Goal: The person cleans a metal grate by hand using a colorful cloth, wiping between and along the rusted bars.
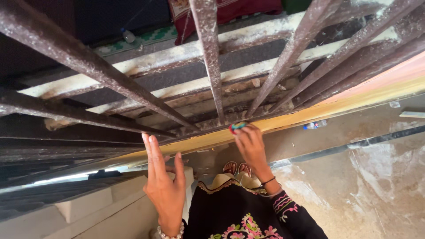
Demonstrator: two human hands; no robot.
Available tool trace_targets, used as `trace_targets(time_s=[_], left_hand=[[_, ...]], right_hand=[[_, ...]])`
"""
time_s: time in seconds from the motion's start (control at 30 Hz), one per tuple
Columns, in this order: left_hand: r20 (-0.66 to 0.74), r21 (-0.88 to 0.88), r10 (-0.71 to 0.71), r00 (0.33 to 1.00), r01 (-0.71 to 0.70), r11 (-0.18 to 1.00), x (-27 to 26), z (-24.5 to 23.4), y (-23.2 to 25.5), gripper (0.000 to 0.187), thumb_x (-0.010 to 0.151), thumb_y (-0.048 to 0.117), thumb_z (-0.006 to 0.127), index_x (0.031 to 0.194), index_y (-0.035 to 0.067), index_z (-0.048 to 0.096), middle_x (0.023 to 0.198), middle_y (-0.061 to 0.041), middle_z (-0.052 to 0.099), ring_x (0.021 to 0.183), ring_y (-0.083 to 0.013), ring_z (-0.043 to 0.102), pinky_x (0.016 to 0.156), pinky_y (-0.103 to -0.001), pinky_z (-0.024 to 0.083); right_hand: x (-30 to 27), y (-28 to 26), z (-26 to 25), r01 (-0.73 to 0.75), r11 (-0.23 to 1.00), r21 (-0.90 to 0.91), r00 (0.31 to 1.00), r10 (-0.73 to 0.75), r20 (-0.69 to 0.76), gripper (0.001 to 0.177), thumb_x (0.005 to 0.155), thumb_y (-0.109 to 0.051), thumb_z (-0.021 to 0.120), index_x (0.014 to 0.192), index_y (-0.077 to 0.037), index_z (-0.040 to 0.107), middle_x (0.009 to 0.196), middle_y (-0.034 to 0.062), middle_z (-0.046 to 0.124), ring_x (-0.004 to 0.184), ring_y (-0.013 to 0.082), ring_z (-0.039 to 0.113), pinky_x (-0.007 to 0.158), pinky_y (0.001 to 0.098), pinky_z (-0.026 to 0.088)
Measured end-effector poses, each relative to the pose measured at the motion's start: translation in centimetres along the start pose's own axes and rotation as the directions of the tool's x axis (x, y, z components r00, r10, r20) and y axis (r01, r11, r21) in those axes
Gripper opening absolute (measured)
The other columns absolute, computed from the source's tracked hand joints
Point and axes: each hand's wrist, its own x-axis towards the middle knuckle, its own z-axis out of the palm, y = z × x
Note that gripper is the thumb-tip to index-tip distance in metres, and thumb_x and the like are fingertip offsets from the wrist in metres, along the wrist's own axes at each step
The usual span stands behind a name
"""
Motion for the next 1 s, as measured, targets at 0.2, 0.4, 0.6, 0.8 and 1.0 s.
trace_targets(time_s=[0.2, 0.4, 0.6, 0.8, 1.0], left_hand=[[-0.012, 0.006, 0.035, 0.999, -0.035, 0.999, 0.2, -0.5, -0.7, 0.070, 0.094, 0.012, 0.072, 0.156, 0.008, 0.040, 0.162, -0.017, 0.043, 0.078, -0.0160, 0.073, 0.059, -0.026, 0.057], [0.006, -0.002, -0.010, 1.000, 0.010, 1.000, 0.2, -0.5, -0.4, 0.072, 0.091, 0.011, 0.074, 0.154, 0.008, 0.041, 0.161, -0.016, 0.044, 0.072, -0.0146, 0.072, 0.058, -0.027, 0.057], [-0.010, -0.022, 0.048, 0.999, -0.048, 0.999, 0.2, -1.1, -1.0, 0.070, 0.092, 0.010, 0.073, 0.155, 0.008, 0.041, 0.161, -0.016, 0.045, 0.078, -0.0161, 0.073, 0.061, -0.027, 0.058], [-0.022, -0.032, 0.040, 0.999, -0.040, 0.999, 0.3, -1.4, -0.4, 0.068, 0.093, 0.008, 0.072, 0.154, 0.005, 0.041, 0.160, -0.019, 0.044, 0.077, -0.0172, 0.072, 0.061, -0.026, 0.058], [-0.013, -0.057, 0.039, 0.999, -0.040, 0.998, 0.4, -2.0, -0.1, 0.066, 0.093, 0.008, 0.071, 0.153, 0.005, 0.043, 0.159, -0.019, 0.045, 0.071, -0.0162, 0.070, 0.059, -0.026, 0.057]], right_hand=[[1.1, 6.5, -3.5, -0.175, 0.968, -0.181, 0.970, 0.138, -0.199, 0.016, 0.089, -0.002, 0.076, 0.102, -0.005, 0.069, 0.107, 0.0116, 0.060, 0.105, 0.0321, 0.058, 0.092, 0.0451, 0.048], [0.3, 0.5, 0.9, 0.063, 0.998, -0.020, 0.998, -0.063, -0.005, 0.013, 0.089, -0.007, 0.077, 0.100, -0.006, 0.070, 0.108, 0.0073, 0.064, 0.110, 0.0293, 0.060, 0.094, 0.0444, 0.049], [2.7, -2.6, -2.5, 0.364, 0.931, 0.010, 0.931, -0.364, -0.021, 0.025, 0.082, -0.008, 0.083, 0.105, -0.003, 0.073, 0.114, 0.0075, 0.065, 0.112, 0.0318, 0.065, 0.098, 0.0416, 0.053], [11.7, -5.6, -9.8, 0.336, 0.940, 0.059, 0.798, -0.251, -0.549, 0.021, 0.095, -0.001, 0.078, 0.111, 0.002, 0.066, 0.120, 0.0123, 0.052, 0.119, 0.0331, 0.061, 0.100, 0.0437, 0.060], [13.9, -6.1, -8.9, 0.366, 0.930, 0.030, 0.860, -0.325, -0.392, 0.022, 0.092, 0.001, 0.075, 0.113, 0.003, 0.069, 0.115, 0.0129, 0.058, 0.112, 0.0340, 0.065, 0.096, 0.0448, 0.057]])
